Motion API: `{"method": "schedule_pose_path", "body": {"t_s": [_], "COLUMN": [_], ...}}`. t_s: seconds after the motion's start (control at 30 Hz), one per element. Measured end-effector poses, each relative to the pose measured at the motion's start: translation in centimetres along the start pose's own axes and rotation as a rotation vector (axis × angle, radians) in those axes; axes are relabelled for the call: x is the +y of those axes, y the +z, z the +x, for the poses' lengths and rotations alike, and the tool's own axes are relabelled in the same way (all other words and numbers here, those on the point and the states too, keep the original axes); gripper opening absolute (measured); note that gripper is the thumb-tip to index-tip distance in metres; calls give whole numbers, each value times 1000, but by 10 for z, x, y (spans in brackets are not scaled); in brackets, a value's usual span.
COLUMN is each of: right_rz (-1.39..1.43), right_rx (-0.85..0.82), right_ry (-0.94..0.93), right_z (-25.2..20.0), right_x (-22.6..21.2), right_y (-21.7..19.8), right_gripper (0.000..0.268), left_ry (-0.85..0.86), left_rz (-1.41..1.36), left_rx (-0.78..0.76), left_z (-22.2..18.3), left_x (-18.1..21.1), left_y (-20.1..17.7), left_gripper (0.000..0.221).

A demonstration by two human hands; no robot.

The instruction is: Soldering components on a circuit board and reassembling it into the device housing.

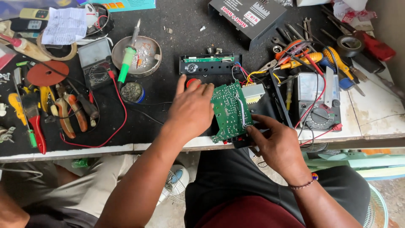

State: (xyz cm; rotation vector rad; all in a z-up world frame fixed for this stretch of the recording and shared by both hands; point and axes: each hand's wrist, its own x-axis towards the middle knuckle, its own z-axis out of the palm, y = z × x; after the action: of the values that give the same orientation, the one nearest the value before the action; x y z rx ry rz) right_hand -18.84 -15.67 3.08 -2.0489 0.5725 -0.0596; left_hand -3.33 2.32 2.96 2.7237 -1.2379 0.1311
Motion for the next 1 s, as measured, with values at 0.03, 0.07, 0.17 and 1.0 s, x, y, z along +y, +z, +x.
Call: {"method": "schedule_pose_path", "body": {"t_s": [0.03, 0.07, 0.17, 1.0], "right_rz": [35, 35, 160, 200], "right_rx": [12, 15, 11, -93], "right_ry": [57, 61, 140, -174], "right_z": [0, 1, 1, -79], "right_x": [1, 3, 3, 69], "right_y": [1, 2, 4, -90], "right_gripper": [37, 37, 32, 26], "left_ry": [-7, -2, -34, -218], "left_rz": [-35, -37, -50, -1628], "left_rx": [-86, -87, -106, -375], "left_z": [3, 6, 12, -108], "left_x": [7, 8, 9, 114], "left_y": [-2, -2, -2, -26], "left_gripper": [52, 52, 49, 40]}}
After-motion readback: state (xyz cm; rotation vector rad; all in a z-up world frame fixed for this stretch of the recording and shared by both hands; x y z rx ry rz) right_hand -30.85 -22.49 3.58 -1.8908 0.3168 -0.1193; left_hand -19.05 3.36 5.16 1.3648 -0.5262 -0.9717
